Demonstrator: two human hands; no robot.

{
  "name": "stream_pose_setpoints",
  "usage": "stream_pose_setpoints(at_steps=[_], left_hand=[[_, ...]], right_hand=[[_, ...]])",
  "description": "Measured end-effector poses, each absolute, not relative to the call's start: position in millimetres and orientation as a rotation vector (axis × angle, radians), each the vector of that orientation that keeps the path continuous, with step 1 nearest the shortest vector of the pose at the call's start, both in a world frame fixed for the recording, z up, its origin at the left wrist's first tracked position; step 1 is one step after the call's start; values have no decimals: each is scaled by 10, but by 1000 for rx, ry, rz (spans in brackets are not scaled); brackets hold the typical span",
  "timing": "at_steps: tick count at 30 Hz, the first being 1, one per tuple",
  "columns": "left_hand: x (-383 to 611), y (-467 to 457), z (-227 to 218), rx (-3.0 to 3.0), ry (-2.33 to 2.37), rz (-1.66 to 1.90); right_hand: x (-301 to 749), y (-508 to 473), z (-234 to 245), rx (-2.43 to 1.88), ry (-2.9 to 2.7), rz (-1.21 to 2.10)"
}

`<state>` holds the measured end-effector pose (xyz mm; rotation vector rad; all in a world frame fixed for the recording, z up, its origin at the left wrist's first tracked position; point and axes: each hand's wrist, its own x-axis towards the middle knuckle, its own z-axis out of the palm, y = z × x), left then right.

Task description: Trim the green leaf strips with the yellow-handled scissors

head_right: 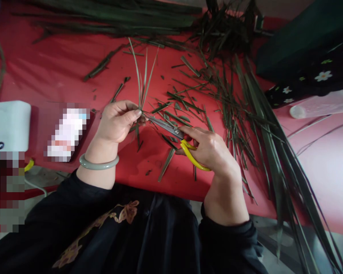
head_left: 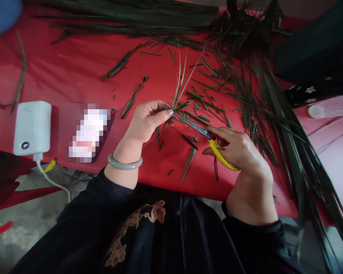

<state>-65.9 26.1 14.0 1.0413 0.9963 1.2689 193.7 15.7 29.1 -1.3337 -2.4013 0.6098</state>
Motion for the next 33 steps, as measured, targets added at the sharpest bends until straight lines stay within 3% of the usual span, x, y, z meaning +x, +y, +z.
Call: stream_pose_setpoints(at_steps=[33], left_hand=[[-655, 258, 151, 1072, 1002, 1262]], right_hand=[[1928, 141, 287, -1341, -2394, 557]])
